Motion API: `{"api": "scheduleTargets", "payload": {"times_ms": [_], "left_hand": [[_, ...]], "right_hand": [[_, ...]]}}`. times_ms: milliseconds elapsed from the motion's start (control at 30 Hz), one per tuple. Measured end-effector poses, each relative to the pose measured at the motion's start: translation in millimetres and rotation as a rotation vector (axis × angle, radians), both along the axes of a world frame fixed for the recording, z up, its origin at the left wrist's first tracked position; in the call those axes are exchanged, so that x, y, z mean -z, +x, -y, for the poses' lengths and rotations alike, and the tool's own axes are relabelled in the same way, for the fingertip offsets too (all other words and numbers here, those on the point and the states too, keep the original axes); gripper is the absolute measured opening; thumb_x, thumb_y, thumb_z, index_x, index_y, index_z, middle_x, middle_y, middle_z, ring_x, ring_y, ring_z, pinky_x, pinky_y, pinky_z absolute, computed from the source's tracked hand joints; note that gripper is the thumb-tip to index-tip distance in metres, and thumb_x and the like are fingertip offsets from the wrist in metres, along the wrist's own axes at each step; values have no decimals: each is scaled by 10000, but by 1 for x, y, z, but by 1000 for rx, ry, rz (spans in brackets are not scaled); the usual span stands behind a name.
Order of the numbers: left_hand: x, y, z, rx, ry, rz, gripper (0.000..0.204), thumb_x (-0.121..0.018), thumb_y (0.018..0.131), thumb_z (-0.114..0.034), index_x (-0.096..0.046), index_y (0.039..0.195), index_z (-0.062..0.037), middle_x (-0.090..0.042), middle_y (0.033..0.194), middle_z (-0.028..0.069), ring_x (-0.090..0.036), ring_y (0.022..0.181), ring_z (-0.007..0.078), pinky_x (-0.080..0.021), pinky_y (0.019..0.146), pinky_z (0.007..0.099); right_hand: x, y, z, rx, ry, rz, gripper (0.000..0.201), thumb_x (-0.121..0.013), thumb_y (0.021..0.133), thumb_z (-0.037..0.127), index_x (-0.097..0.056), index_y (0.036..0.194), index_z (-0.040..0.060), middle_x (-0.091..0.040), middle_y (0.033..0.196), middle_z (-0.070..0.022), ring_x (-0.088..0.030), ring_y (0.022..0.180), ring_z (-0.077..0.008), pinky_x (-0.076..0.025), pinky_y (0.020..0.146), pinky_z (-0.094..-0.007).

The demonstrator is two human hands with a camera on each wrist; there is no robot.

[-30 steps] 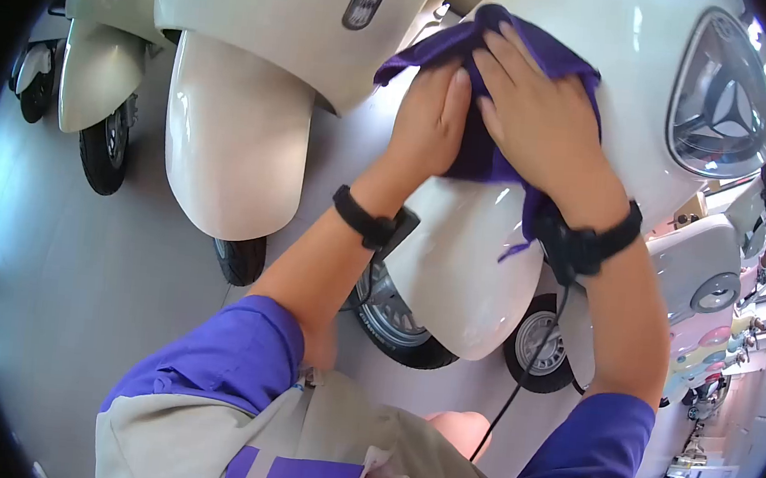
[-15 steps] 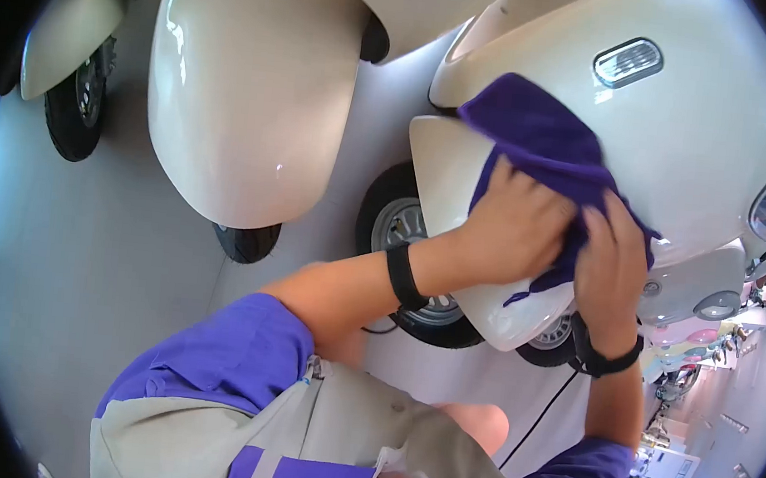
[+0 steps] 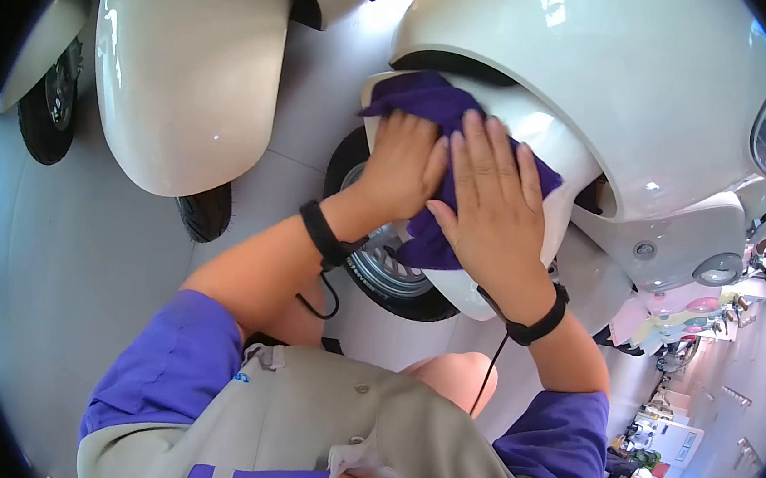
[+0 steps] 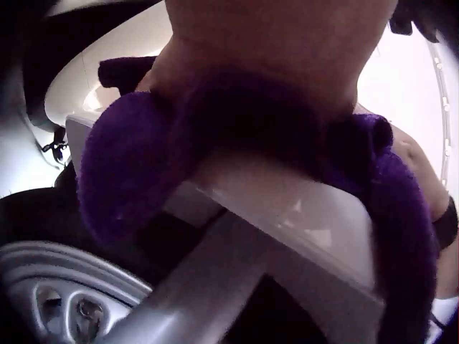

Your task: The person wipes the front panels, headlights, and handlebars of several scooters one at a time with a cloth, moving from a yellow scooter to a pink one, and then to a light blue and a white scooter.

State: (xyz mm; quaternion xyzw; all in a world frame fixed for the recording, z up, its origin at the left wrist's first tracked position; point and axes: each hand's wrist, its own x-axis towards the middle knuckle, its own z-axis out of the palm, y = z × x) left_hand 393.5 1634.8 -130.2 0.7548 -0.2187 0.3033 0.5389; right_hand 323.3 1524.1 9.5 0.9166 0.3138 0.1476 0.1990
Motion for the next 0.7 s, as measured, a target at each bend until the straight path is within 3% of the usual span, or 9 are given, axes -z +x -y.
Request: {"api": "scheduleTargets", "payload": {"times_ms": [100, 133, 233, 367, 433, 467, 567, 600, 700], "left_hand": [[-11, -19, 15, -63, -47, 138, 321, -539, 895, -156, -581, 1126, 64, -580, 1073, 251, -520, 965, 434, -384, 851, 551], [-21, -32, 16, 16, 61, 155, 363, -549, 872, -158, -590, 1156, 65, -583, 1117, 253, -524, 1027, 435, -368, 903, 577], [-56, -38, 30, 10, 103, 237, 376, -595, 859, -265, -653, 1067, 43, -595, 1100, 233, -519, 1073, 418, -336, 966, 571], [-76, -27, 36, 36, 120, 69, 330, -588, 886, -304, -628, 946, 19, -589, 978, 214, -539, 898, 391, -370, 859, 528], [-63, -2, 35, 0, 44, 156, 325, -579, 891, -291, -614, 942, 28, -585, 969, 226, -536, 903, 396, -383, 854, 508], [-55, 11, 30, -16, 7, 199, 322, -574, 893, -285, -606, 940, 32, -583, 964, 232, -535, 906, 399, -389, 851, 497], [-34, 35, 6, 77, 59, 144, 298, -557, 897, -250, -579, 961, 41, -580, 977, 244, -526, 926, 422, -394, 862, 502], [-24, 34, 2, 43, 54, 67, 300, -555, 900, -250, -580, 973, 40, -582, 991, 245, -524, 935, 426, -393, 875, 503], [17, 27, 7, -115, 13, -89, 349, -544, 918, -259, -572, 1082, 48, -580, 1080, 262, -517, 999, 438, -385, 947, 498]], "right_hand": [[1, -17, 26, -75, -27, -50, 736, -699, 808, 359, -493, 1409, -14, -395, 1546, -184, -352, 1448, -325, -219, 1198, -461], [1, -28, 40, -80, -26, -77, 739, -697, 812, 353, -483, 1415, -17, -392, 1545, -193, -349, 1447, -338, -218, 1196, -473], [22, -63, 78, 75, 181, 15, 761, -691, 820, 327, -440, 1441, -33, -379, 1543, -231, -334, 1447, -382, -210, 1186, -516], [20, -67, 57, 275, 181, 154, 780, -692, 816, 295, -409, 1450, -59, -363, 1545, -255, -318, 1451, -411, -189, 1182, -551], [17, -52, 32, 303, 150, 177, 758, -683, 823, 274, -413, 1441, -71, -359, 1552, -248, -309, 1460, -399, -182, 1183, -554], [10, -46, 17, 253, 115, 145, 689, -610, 879, 142, -349, 1477, -82, -321, 1564, -265, -293, 1466, -410, -222, 1182, -532], [14, -25, 1, 145, 20, 93, 585, -516, 899, 62, -394, 1454, -77, -372, 1552, -230, -340, 1458, -364, -252, 1183, -475], [17, -23, -5, 134, 69, 91, 551, -466, 892, 12, -428, 1437, -67, -406, 1541, -200, -374, 1448, -332, -271, 1181, -437], [29, -22, -8, 55, 65, -54, 566, -494, 885, 39, -434, 1441, -49, -401, 1549, -183, -364, 1453, -334, -257, 1190, -447]]}}
